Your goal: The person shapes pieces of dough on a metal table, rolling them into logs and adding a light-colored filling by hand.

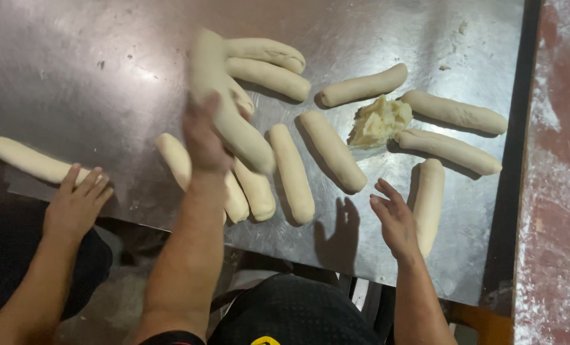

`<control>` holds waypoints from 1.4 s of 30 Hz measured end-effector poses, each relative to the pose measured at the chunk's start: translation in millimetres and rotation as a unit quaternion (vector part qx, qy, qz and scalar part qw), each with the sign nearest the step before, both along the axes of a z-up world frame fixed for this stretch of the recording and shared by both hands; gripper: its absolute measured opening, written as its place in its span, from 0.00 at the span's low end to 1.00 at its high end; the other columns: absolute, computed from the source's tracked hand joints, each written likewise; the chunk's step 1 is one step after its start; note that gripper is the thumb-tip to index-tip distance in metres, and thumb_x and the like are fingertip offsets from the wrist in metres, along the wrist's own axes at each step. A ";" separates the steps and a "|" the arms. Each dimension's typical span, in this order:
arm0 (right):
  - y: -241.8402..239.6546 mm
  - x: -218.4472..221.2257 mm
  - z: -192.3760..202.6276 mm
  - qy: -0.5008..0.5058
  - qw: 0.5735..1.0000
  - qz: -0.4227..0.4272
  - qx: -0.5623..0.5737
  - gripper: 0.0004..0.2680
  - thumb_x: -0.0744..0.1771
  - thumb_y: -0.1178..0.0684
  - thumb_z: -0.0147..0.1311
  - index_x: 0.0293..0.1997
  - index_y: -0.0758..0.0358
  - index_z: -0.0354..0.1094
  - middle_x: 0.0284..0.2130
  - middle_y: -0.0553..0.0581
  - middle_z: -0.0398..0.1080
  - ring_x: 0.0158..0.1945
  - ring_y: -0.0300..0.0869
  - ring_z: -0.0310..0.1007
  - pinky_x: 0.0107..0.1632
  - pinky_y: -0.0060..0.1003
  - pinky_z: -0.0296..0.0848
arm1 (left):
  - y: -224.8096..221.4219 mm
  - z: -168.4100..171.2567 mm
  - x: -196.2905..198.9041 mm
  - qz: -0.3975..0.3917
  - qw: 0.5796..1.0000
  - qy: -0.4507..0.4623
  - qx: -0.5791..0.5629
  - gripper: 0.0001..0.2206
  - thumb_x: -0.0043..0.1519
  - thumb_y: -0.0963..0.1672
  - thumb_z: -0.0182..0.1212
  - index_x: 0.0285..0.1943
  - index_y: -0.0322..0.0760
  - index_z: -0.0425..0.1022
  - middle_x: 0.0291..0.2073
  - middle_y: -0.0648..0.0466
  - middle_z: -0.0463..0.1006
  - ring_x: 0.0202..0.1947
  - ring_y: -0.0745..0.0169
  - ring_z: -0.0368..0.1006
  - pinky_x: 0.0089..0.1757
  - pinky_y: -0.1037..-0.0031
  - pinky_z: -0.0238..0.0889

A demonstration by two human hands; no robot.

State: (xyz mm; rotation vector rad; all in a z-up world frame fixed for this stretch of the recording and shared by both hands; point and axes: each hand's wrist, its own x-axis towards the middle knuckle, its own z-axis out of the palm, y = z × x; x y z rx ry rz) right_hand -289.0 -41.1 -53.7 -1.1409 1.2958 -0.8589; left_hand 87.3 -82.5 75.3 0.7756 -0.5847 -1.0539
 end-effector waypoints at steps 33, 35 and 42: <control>-93.8 31.9 -75.0 0.363 0.869 0.097 -0.322 0.09 0.70 0.50 0.50 0.49 0.66 0.71 0.51 0.69 0.69 0.57 0.62 0.67 0.62 0.51 0.66 | 112.2 -81.8 -76.6 -0.125 0.760 -0.608 0.192 0.33 0.58 0.46 0.68 0.72 0.33 0.60 0.66 0.38 0.61 0.63 0.42 0.65 0.59 0.61 0.62; -97.3 17.1 -81.0 0.399 0.875 0.096 -0.256 0.06 0.69 0.53 0.51 0.44 0.63 0.73 0.43 0.65 0.71 0.51 0.60 0.69 0.55 0.49 0.69 | 113.2 -77.4 -77.6 -0.119 0.752 -0.626 0.169 0.33 0.58 0.46 0.68 0.72 0.32 0.60 0.66 0.38 0.61 0.64 0.40 0.64 0.59 0.60 0.61; -53.1 -44.7 -84.0 0.219 0.974 0.016 -0.061 0.08 0.68 0.55 0.53 0.49 0.64 0.74 0.41 0.63 0.76 0.49 0.53 0.75 0.55 0.46 0.72 | 127.2 -58.8 -78.7 -0.164 0.777 -0.558 0.241 0.33 0.57 0.47 0.66 0.73 0.37 0.60 0.67 0.44 0.64 0.63 0.48 0.68 0.59 0.63 0.63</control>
